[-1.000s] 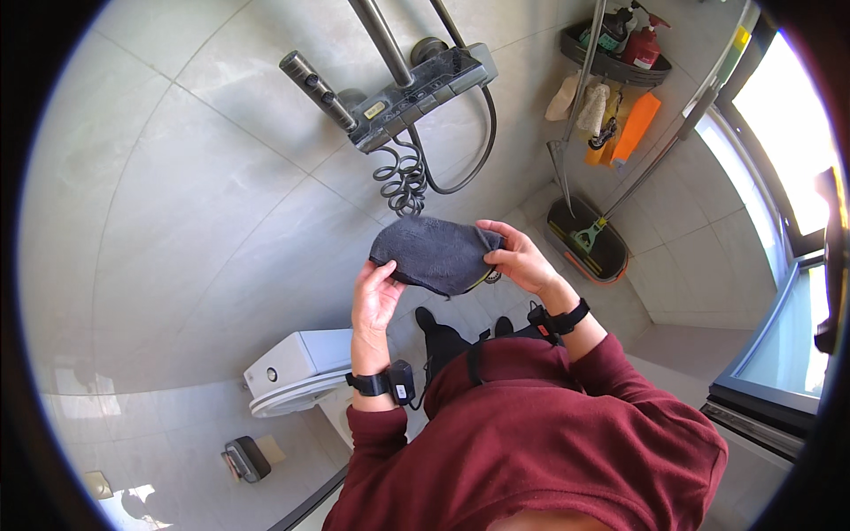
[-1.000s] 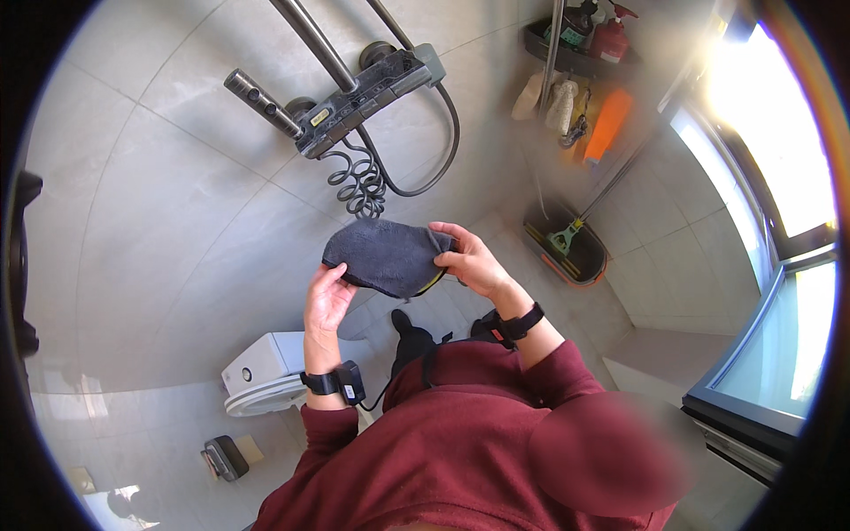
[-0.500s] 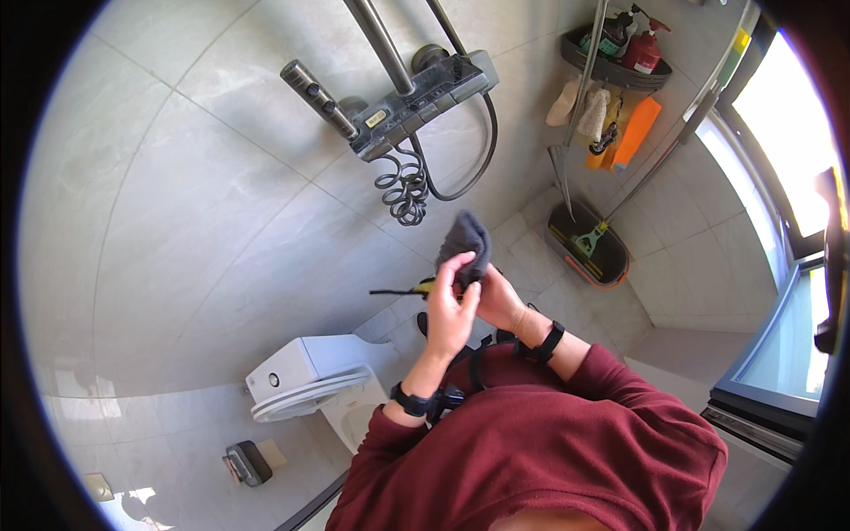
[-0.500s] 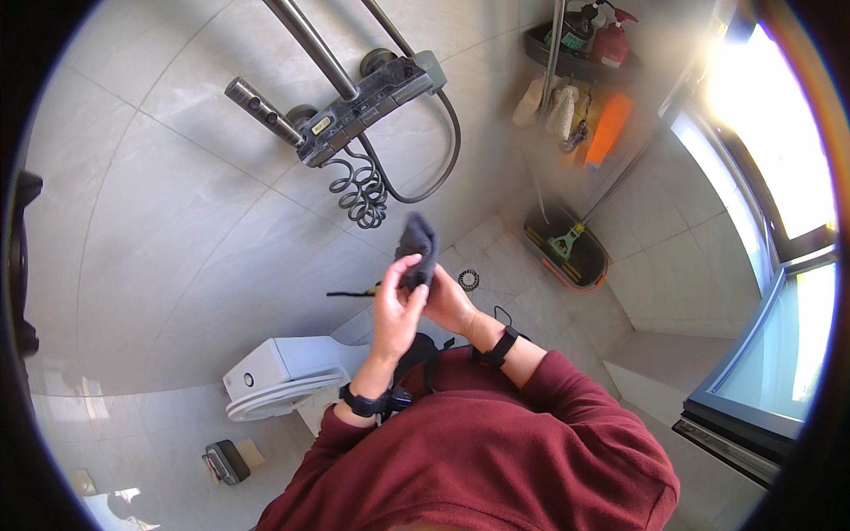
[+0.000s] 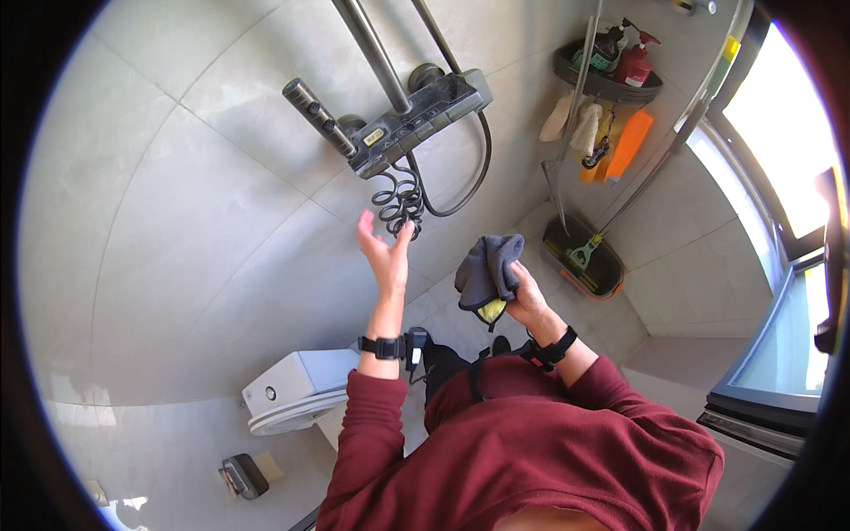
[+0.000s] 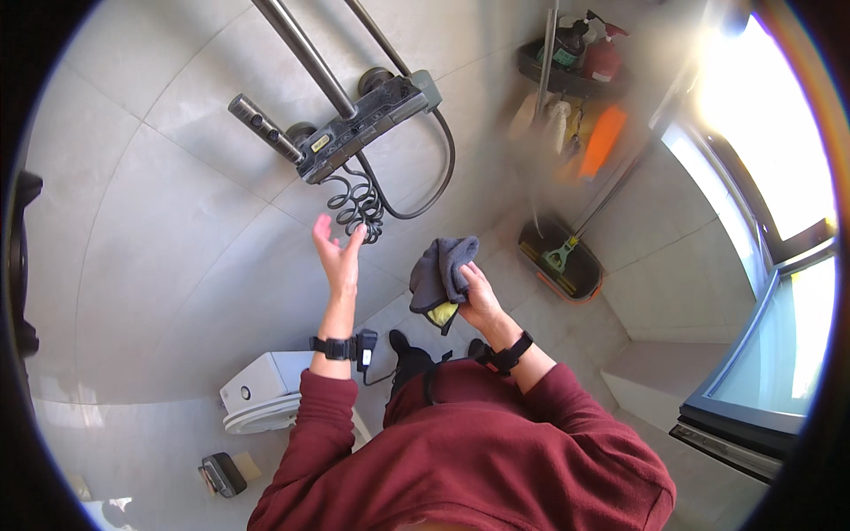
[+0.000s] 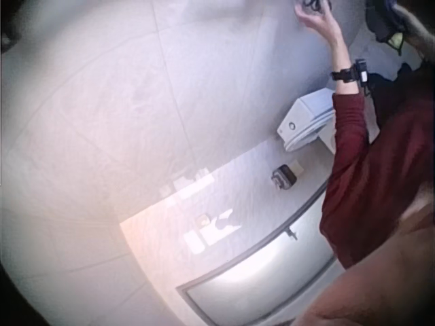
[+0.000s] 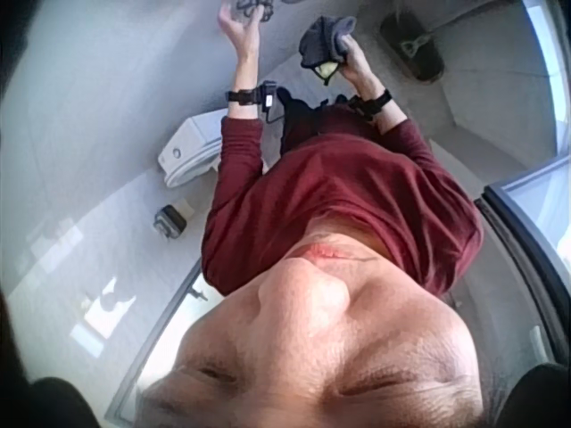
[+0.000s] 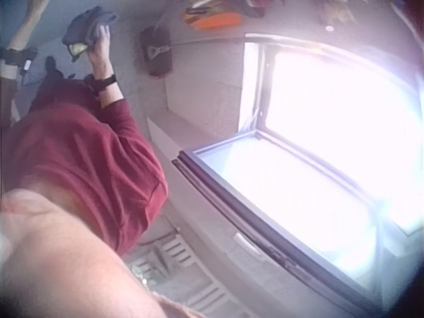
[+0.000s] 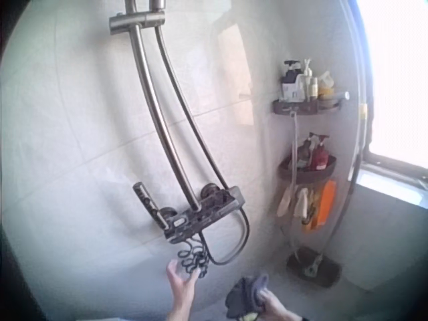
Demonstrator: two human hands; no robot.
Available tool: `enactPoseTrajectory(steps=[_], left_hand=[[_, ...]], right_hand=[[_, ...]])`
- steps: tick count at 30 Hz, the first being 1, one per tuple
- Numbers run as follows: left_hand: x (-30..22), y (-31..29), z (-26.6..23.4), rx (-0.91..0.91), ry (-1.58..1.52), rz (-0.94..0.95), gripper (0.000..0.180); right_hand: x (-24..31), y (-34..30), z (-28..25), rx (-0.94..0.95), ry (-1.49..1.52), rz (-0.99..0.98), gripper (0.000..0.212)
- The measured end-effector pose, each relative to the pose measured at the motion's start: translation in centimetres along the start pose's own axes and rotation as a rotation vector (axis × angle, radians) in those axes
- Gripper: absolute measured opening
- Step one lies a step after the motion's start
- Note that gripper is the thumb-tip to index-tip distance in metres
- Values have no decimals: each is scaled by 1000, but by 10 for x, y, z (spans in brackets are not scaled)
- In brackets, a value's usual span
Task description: The person repeatedly wipes a coiled metal shower hose with a gray cloth, then wipes a small section of the tiled wall. The person handles the hose and cloth throughout, with no other tools visible.
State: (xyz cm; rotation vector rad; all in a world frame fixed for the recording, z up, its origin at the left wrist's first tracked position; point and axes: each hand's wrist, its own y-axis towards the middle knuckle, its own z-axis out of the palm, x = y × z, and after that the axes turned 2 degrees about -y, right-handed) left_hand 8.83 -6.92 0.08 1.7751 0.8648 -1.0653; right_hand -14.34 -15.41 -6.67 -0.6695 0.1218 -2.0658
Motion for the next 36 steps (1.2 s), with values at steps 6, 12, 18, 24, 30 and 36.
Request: enactPoseTrajectory(steps=[6, 12, 18, 24, 30, 36], left_hand=[[9, 53, 34, 153, -107, -27, 91], [7, 35, 27, 229, -576, -206, 42], [10, 30, 9, 297, -566, -332, 36], [10, 21, 21, 367, -760, -530, 37], [18, 16, 26, 272, -826, -646, 32], [30, 0, 22, 278, -748, -649, 31]], right_hand=[[5, -4, -16, 20, -25, 82, 51], [21, -3, -16, -75, -129, 3, 49], [56, 24, 30, 13, -511, -228, 35], [71, 91, 119, 185, -1260, -630, 43], [37, 90, 148, 348, -1744, -694, 43], [-3, 34, 130, 294, -2017, -816, 45]])
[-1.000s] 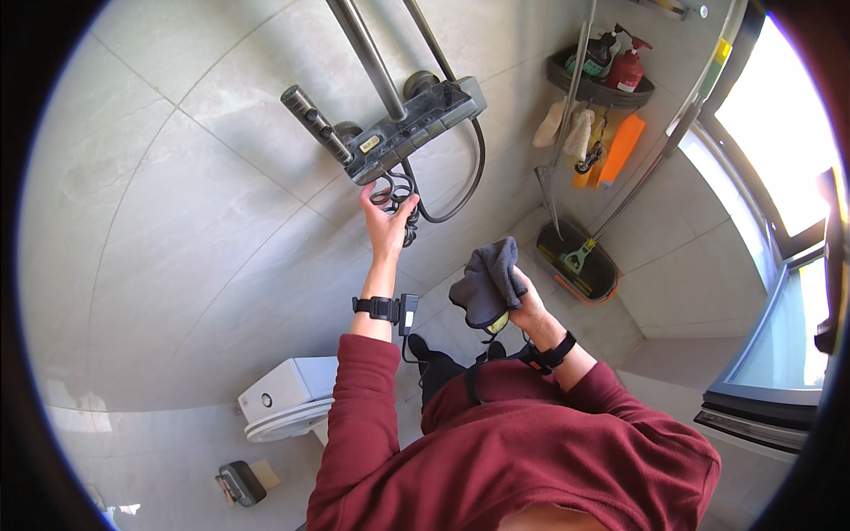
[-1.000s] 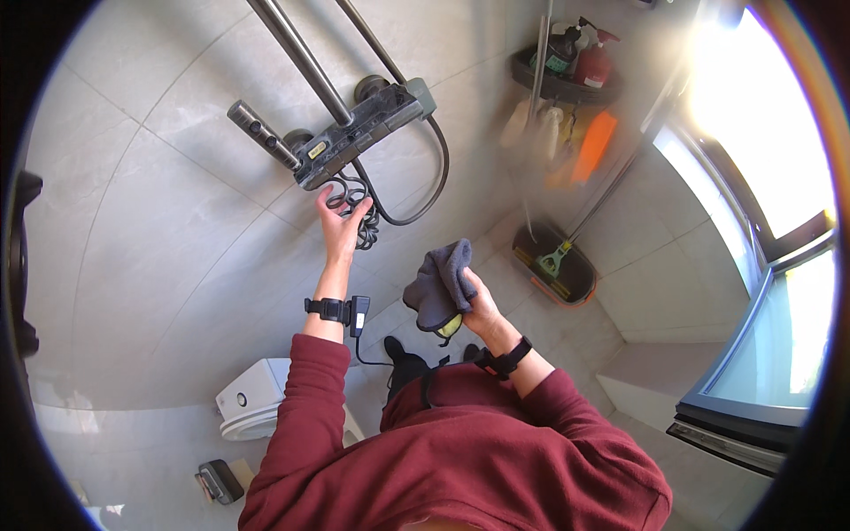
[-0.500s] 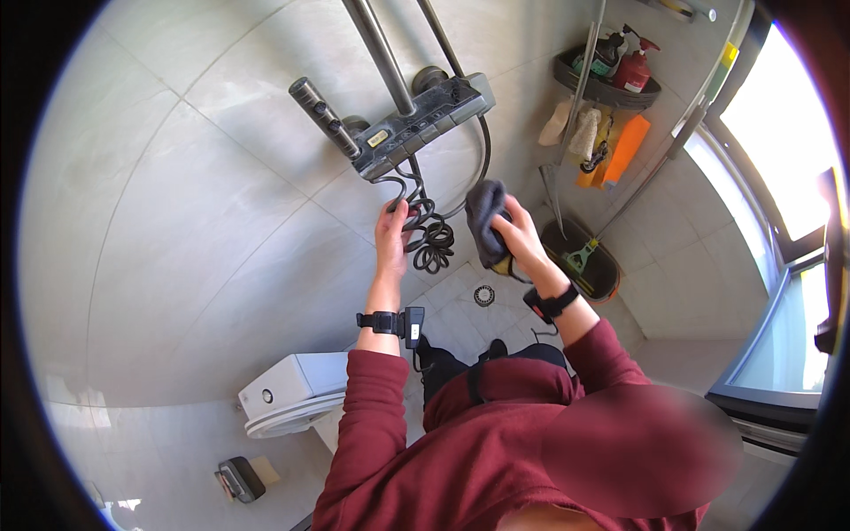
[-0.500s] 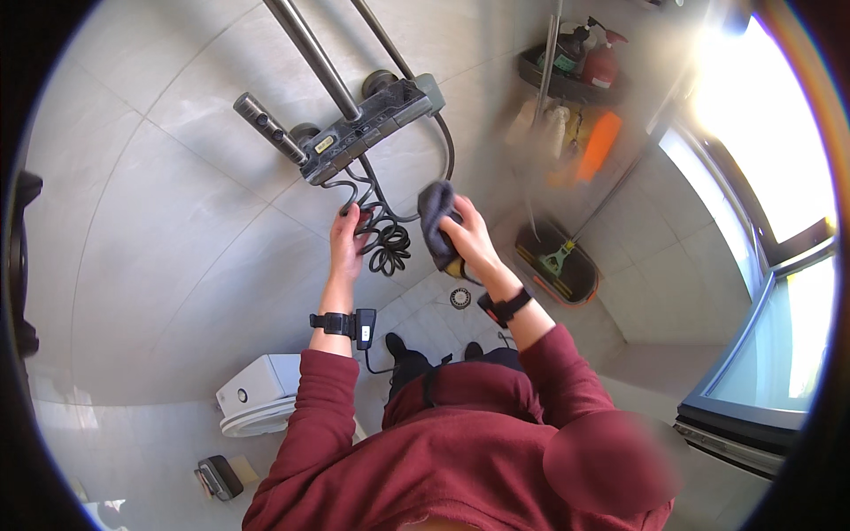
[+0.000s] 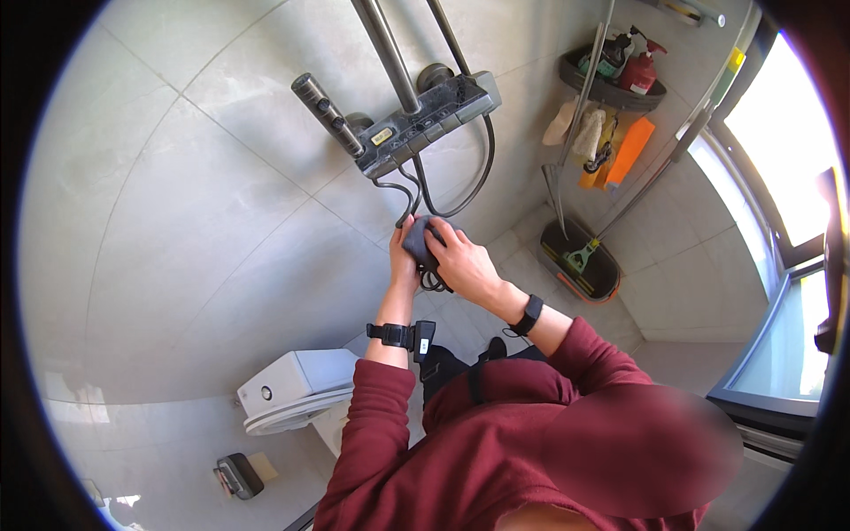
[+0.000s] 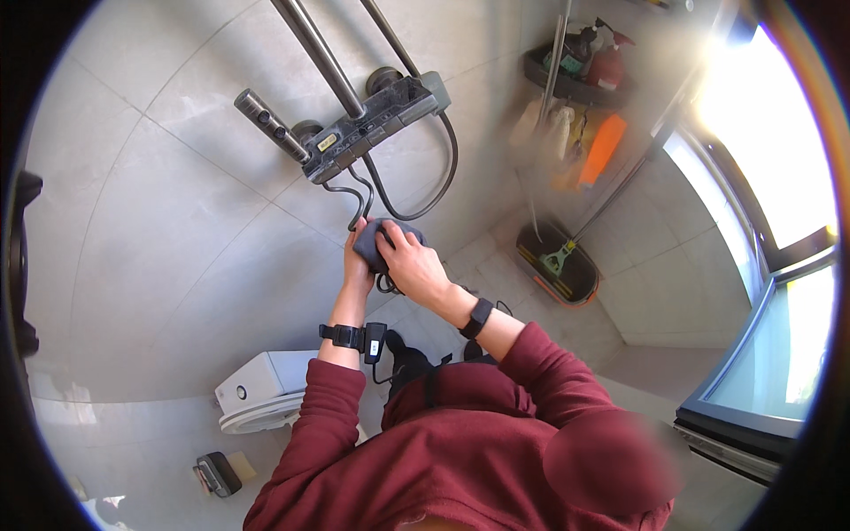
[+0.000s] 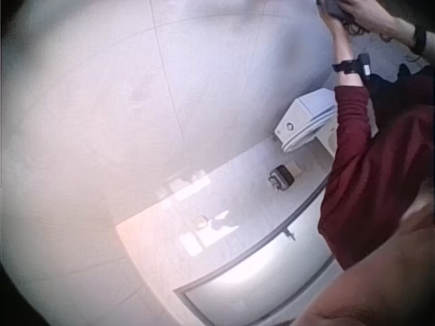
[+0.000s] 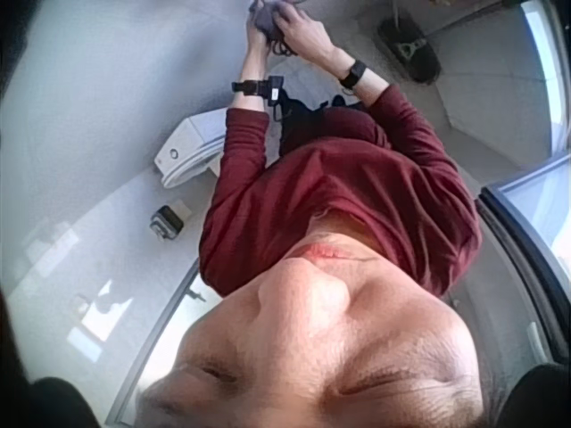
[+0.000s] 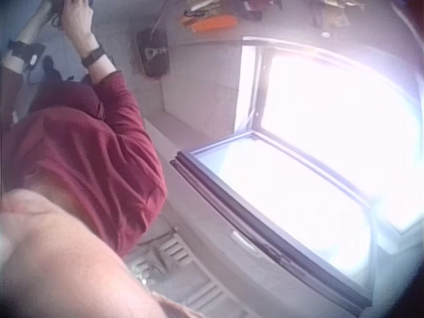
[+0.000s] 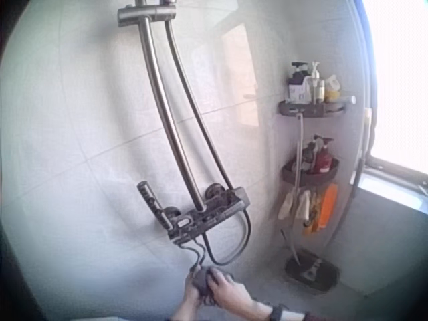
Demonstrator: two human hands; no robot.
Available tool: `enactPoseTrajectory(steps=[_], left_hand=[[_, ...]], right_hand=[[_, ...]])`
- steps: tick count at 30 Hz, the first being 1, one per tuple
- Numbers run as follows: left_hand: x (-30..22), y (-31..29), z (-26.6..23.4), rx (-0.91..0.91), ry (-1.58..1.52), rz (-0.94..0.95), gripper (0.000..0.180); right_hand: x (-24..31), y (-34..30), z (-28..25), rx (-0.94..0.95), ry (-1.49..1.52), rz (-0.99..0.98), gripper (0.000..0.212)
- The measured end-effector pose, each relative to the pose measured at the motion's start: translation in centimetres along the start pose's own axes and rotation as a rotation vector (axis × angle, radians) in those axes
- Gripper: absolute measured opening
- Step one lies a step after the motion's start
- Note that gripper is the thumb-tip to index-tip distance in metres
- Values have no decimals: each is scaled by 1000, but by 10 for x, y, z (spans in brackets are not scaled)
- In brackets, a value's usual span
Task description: The person repeatedly wipes a coiled metal shower hose with a gray cloth, then wipes a small section of the tiled wall. The person handles the hose and cloth throughout, with no other tools visible.
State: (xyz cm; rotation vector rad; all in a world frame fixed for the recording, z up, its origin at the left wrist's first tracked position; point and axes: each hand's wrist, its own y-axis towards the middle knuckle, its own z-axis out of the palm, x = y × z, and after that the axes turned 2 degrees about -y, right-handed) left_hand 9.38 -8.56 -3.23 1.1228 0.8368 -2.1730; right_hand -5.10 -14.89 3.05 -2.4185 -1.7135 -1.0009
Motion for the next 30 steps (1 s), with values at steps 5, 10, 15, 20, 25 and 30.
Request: enactPoseTrajectory(steps=[5, 10, 15, 20, 25, 30], left_hand=[[-20, -1, -10, 120, 122, 125, 35], [-34, -1, -3, 78, 195, 98, 32], [-19, -3, 2, 22, 24, 21, 27], [-8, 3, 1, -62, -106, 77, 26], [-4, 2, -3, -184, 95, 52, 22], [-10, 2, -5, -124, 237, 25, 30]], right_hand=[[-22, -12, -23, -69, 241, -186, 38], [-38, 1, -41, -162, 652, 199, 39], [-35, 40, -34, -223, 537, -16, 35], [-20, 47, -8, 6, 377, 25, 38], [-20, 42, -10, 162, 216, 65, 33], [-22, 37, -12, 210, 154, 62, 31]])
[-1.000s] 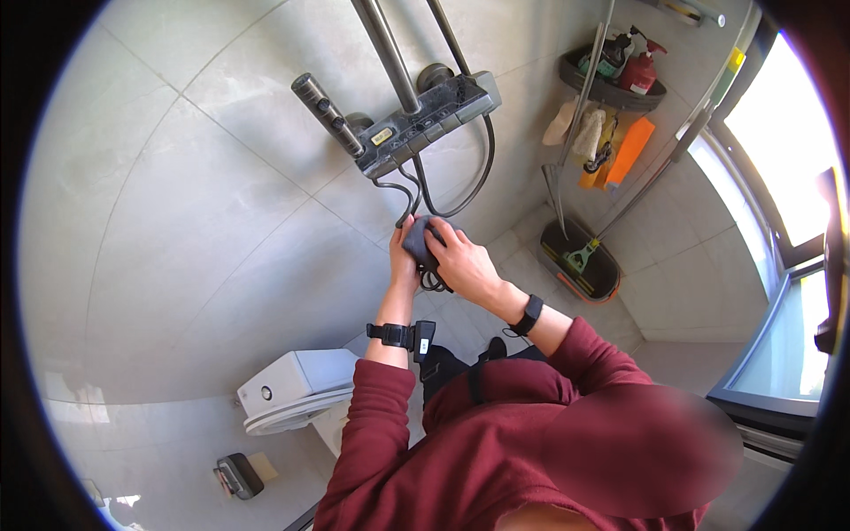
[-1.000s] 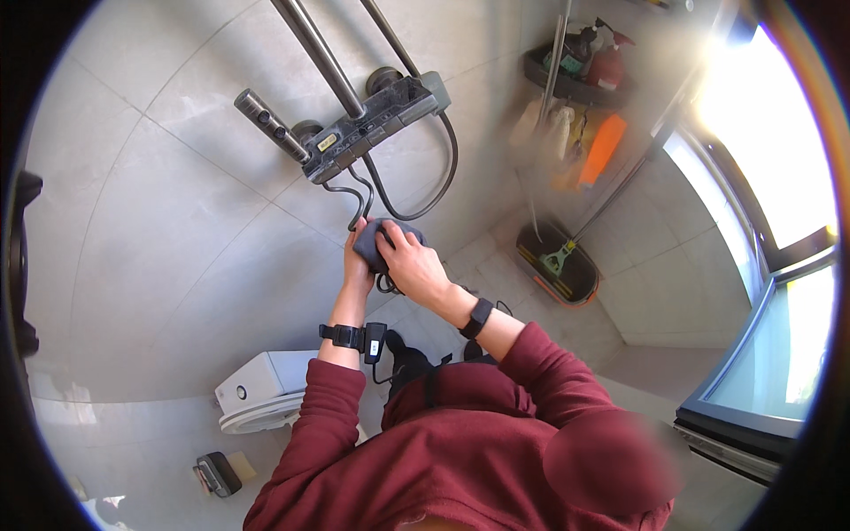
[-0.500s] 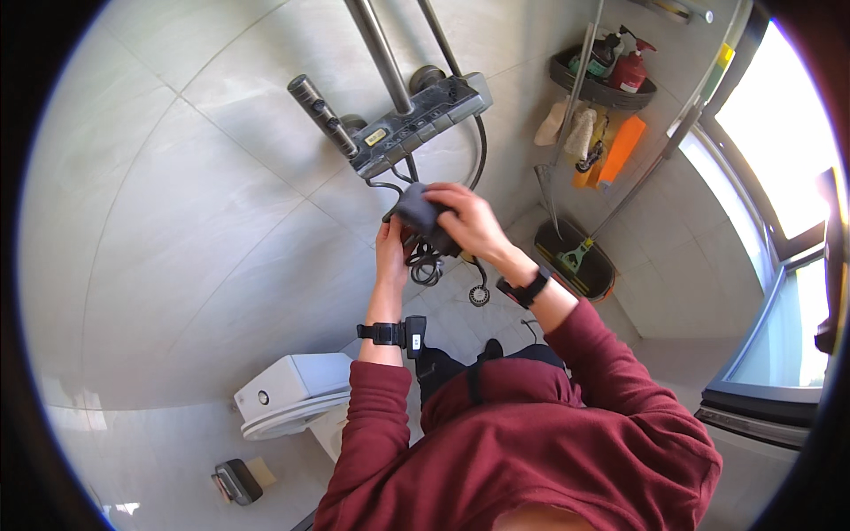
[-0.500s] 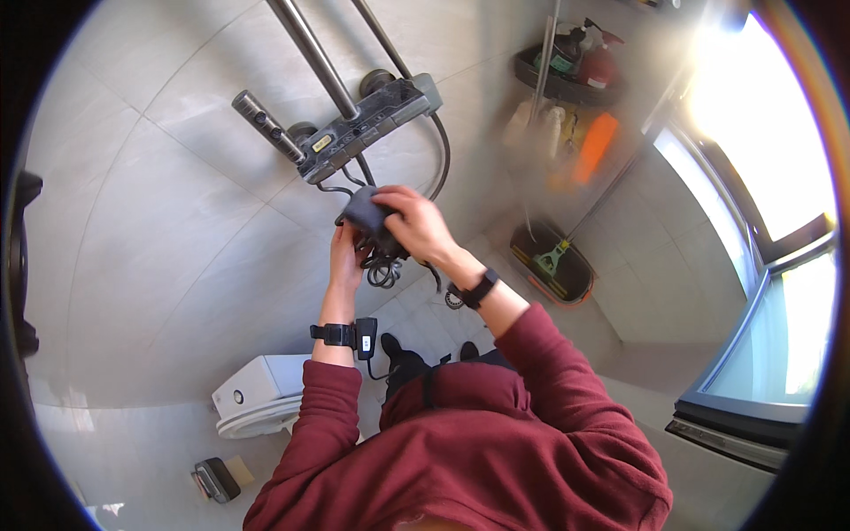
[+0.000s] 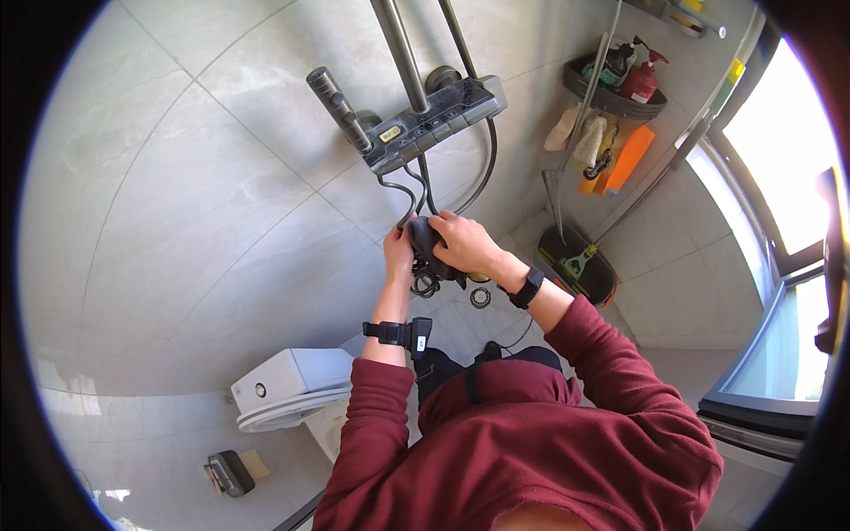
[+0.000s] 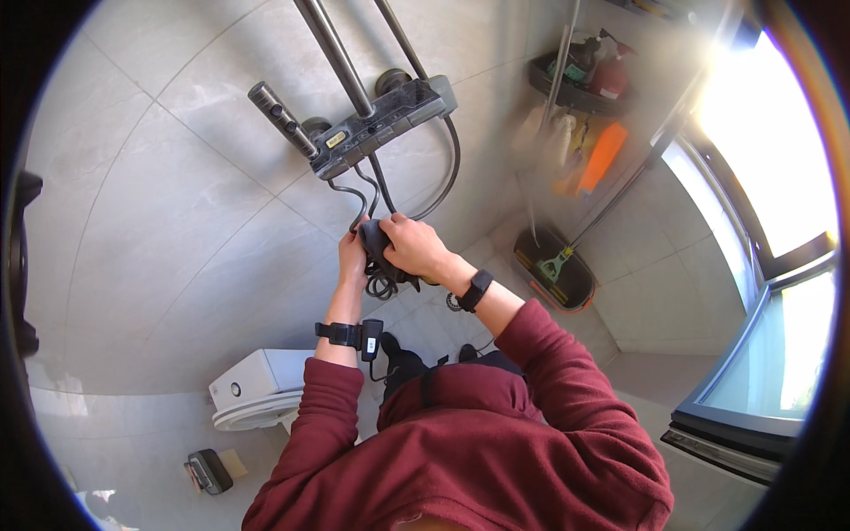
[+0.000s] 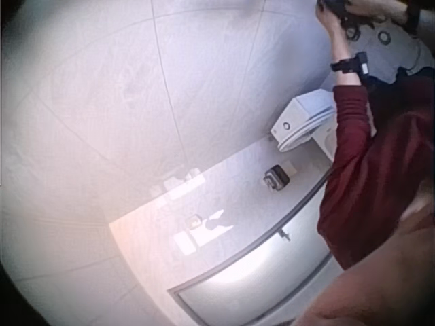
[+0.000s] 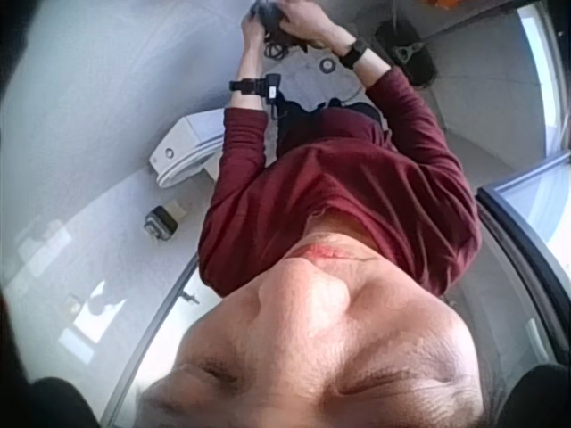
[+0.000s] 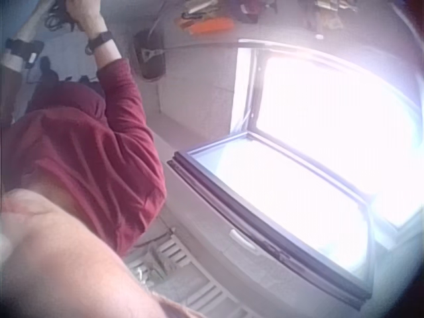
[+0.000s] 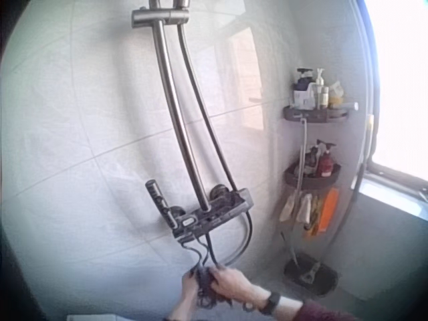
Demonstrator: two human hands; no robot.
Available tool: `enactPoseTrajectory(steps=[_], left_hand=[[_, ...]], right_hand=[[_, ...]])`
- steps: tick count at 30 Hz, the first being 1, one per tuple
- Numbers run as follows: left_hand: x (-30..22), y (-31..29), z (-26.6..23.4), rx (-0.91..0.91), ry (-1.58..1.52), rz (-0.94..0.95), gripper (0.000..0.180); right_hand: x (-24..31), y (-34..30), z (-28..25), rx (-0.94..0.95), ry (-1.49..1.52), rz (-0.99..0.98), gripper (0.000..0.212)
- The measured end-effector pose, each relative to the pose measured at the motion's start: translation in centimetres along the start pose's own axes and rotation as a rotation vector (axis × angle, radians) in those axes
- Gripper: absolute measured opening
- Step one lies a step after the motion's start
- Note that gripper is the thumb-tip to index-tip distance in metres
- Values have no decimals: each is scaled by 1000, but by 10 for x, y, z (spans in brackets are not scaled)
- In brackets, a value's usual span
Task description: The person repeatedly wipes a coiled metal shower hose with a gray cloth, then wipes a small section of the tiled wall. The person handles the hose and cloth throughout, with no other tools visible.
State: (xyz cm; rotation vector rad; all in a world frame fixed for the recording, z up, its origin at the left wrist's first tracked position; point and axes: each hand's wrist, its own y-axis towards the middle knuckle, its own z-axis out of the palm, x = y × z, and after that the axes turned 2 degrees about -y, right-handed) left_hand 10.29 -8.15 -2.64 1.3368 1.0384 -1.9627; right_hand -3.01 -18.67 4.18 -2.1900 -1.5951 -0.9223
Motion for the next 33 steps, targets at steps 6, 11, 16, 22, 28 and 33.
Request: enactPoseTrajectory(steps=[6, 11, 16, 22, 28, 33], left_hand=[[-29, -10, -21, 239, 14, -181, 54], [-34, -24, -29, 482, -71, -203, 63], [-28, -40, -29, 607, -153, -129, 76], [0, -44, -7, 300, -322, -113, 55], [8, -47, -18, 26, -151, -75, 40], [-3, -44, -20, 79, -99, 23, 43]], right_hand=[[-23, -36, 20, 42, 330, 65, 36], [-37, -66, 29, -264, 1179, 436, 31], [-45, -45, -4, -389, 1236, 347, 35], [-15, -6, 12, -286, 233, 49, 51], [2, -22, 24, -112, 181, 62, 40], [14, -57, 29, -163, 107, 54, 38]])
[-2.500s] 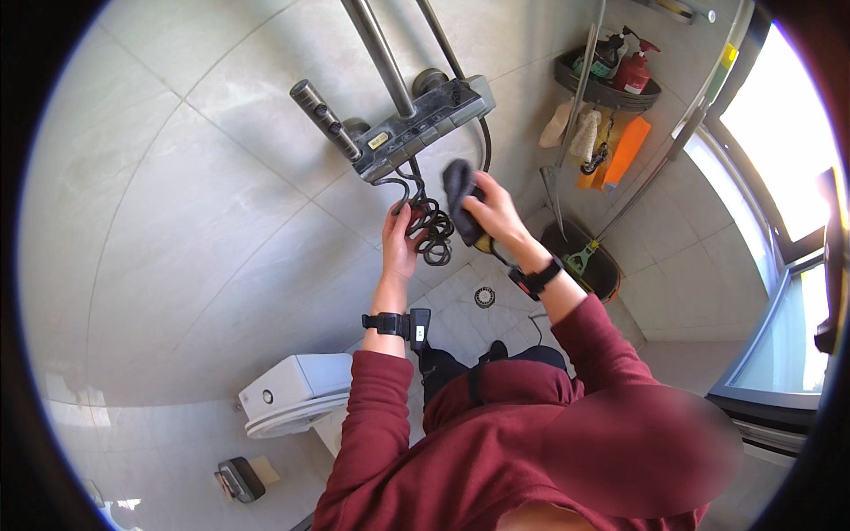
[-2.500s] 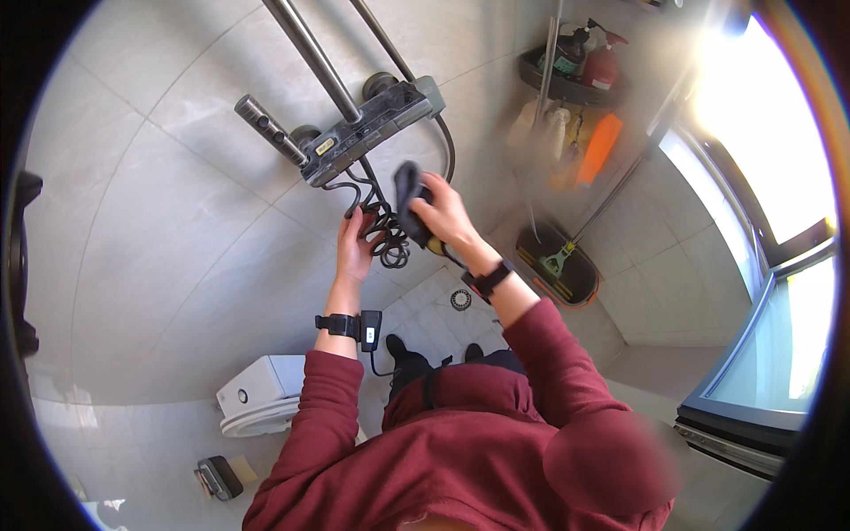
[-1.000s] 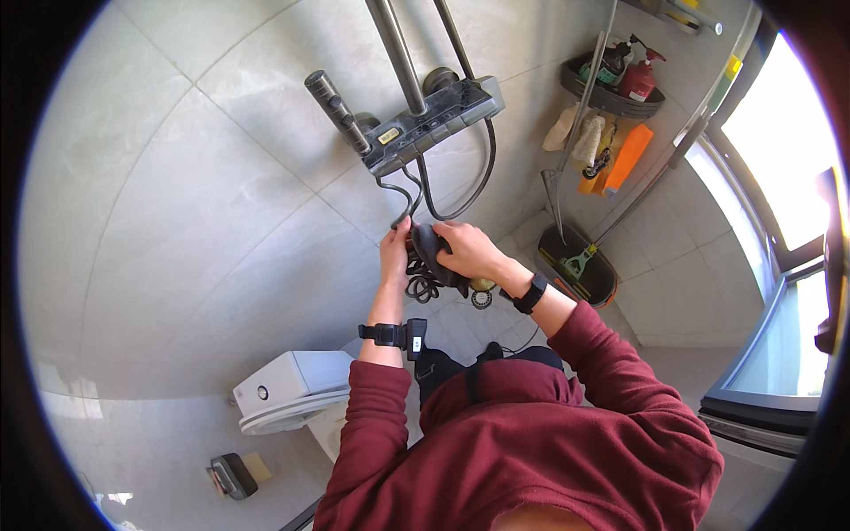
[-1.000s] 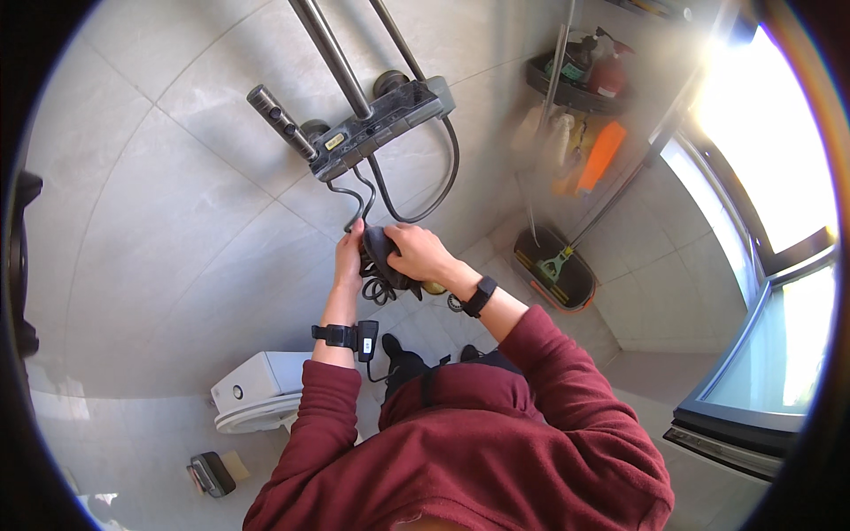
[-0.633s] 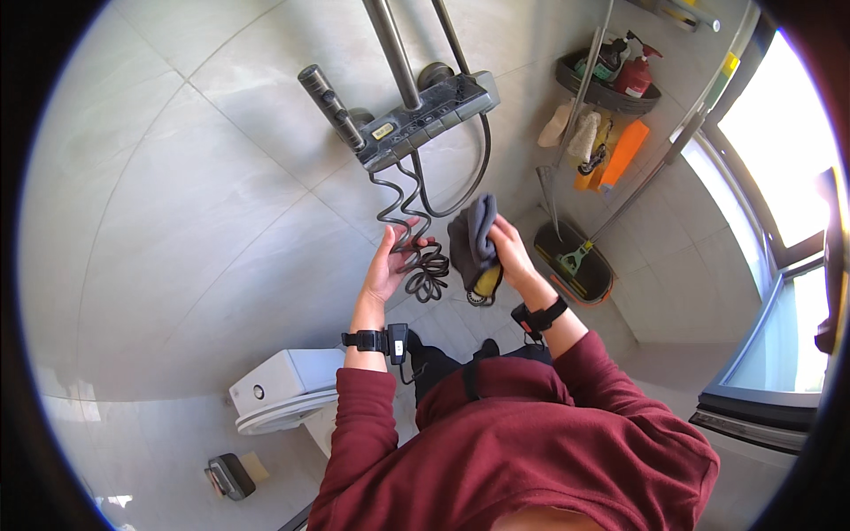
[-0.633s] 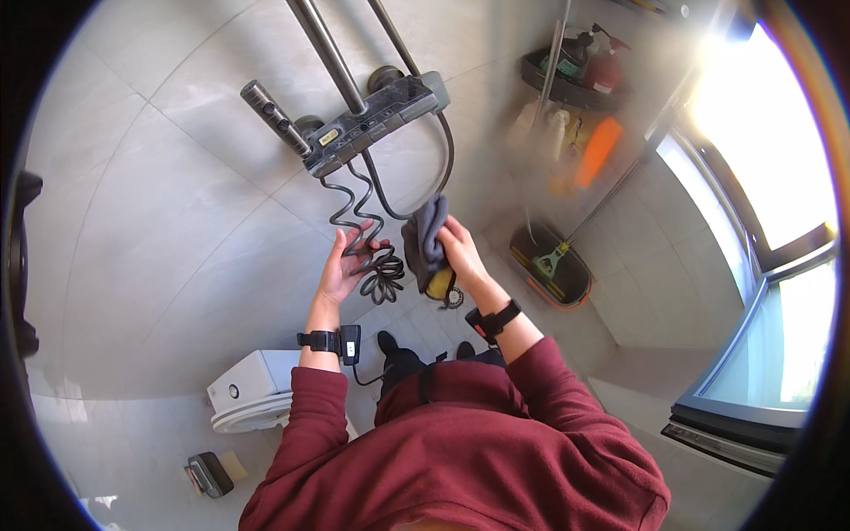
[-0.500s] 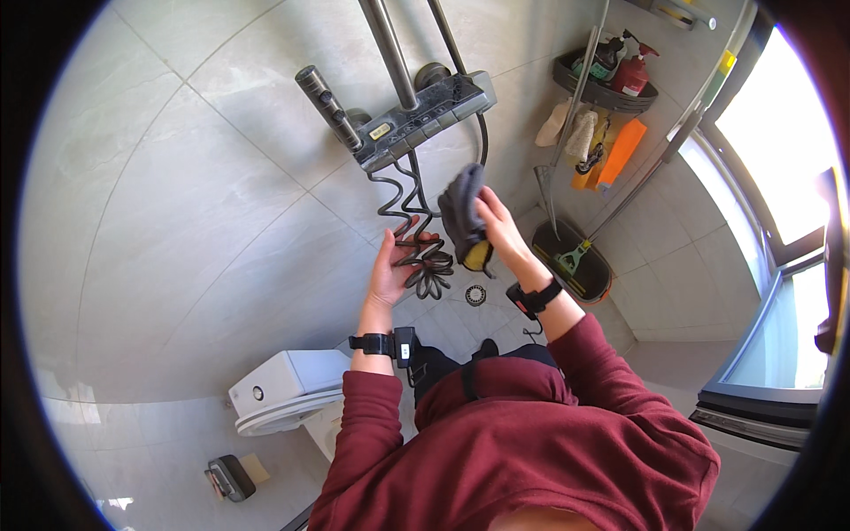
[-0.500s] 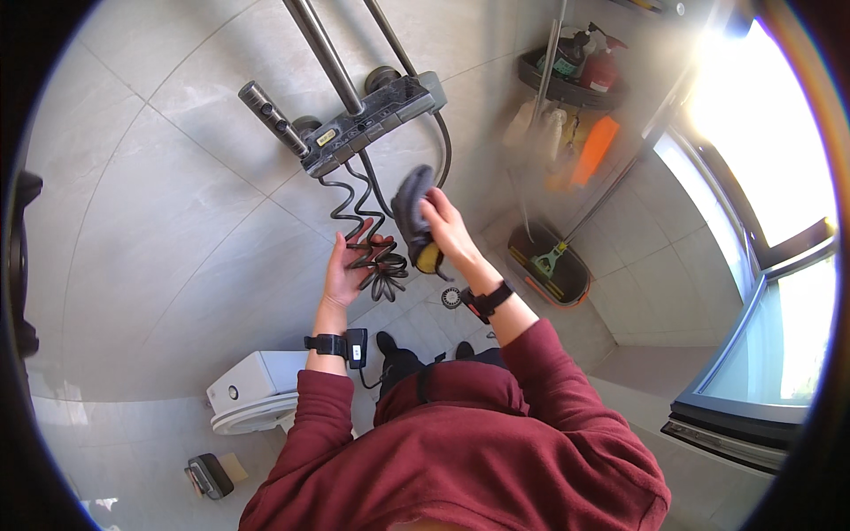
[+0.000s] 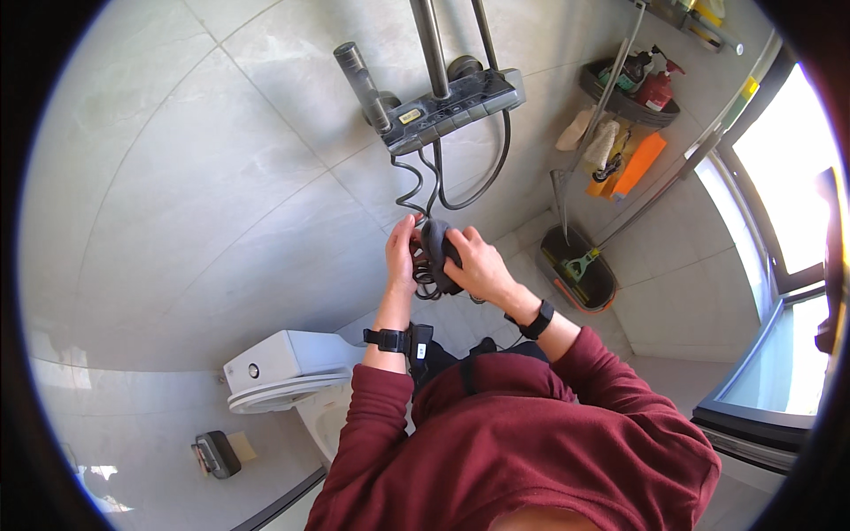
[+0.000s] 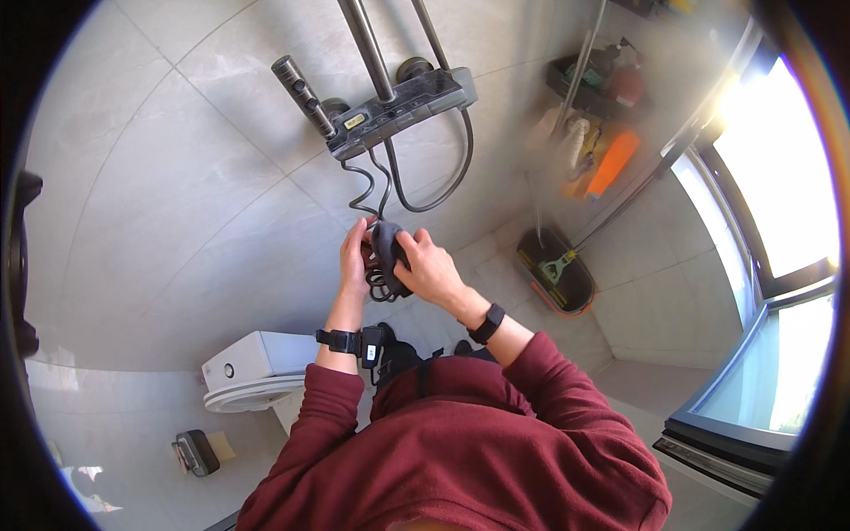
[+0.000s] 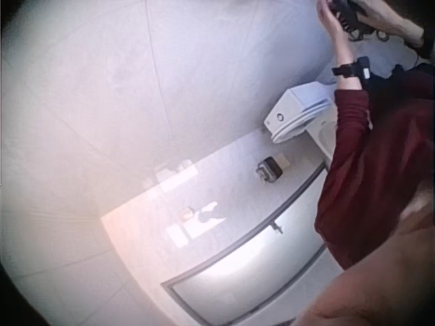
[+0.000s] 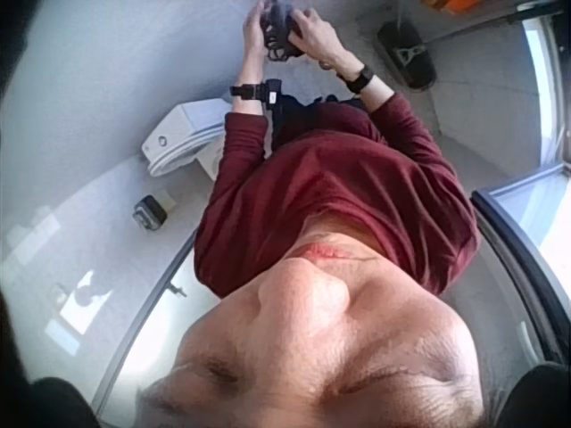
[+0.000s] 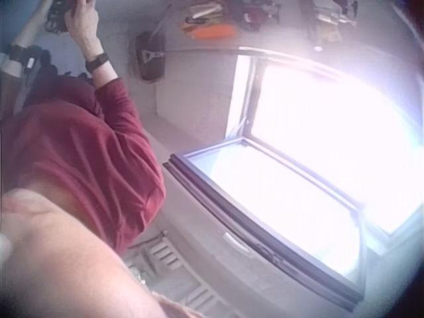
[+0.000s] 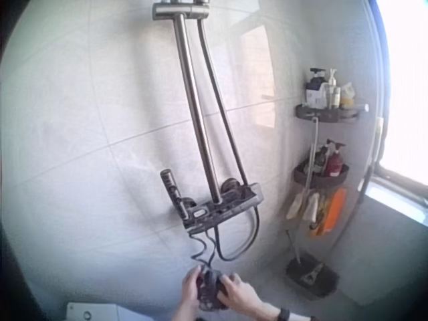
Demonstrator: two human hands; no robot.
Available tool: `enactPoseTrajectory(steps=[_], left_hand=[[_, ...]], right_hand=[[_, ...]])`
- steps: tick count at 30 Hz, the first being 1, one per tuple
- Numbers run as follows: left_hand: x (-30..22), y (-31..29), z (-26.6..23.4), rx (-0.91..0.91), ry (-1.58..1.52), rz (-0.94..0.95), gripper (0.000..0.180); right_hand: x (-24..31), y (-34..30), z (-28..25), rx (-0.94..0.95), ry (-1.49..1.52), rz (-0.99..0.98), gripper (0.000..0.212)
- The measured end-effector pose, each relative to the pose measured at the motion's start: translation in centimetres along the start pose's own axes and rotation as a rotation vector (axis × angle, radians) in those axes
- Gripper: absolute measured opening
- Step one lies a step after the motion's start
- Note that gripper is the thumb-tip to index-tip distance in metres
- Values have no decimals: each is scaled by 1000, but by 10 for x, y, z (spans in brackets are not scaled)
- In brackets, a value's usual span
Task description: The person repeatedly wipes a coiled metal shower hose with a gray cloth, then wipes a small section of the tiled wall. The person handles the hose and cloth throughout, with no other tools visible.
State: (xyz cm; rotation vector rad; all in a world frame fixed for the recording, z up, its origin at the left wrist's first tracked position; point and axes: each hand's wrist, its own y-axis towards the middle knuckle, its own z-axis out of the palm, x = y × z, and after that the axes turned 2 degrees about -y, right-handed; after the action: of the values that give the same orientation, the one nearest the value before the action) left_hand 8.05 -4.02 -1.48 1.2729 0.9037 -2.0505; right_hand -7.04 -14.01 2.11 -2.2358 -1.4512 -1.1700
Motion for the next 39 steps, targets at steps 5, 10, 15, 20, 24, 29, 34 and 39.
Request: enactPoseTrajectory(steps=[5, 10, 15, 20, 24, 29, 34, 39], left_hand=[[-2, 2, -1, 77, -138, -152, 56], [12, -13, -11, 348, -28, -386, 80], [12, -23, -15, 473, -157, -284, 82], [1, -25, -12, 527, -148, -280, 82], [4, -30, -7, 512, -408, -308, 76], [30, -21, 5, 311, -343, -227, 63], [50, -19, -9, 152, -362, -187, 48], [58, -26, -18, 175, -454, -277, 44]], right_hand=[[-15, -31, 15, -143, 142, 103, 37], [-46, -61, 21, 0, 186, 208, 43], [-61, -57, 13, 56, 549, 378, 43], [-51, -27, -11, -111, 1055, 523, 34], [-41, -3, -32, -289, 922, 291, 28], [-19, -5, -10, -55, 128, 36, 41], [-8, -30, -1, 162, 148, 68, 42], [-20, -36, -8, 283, 74, -49, 44]])
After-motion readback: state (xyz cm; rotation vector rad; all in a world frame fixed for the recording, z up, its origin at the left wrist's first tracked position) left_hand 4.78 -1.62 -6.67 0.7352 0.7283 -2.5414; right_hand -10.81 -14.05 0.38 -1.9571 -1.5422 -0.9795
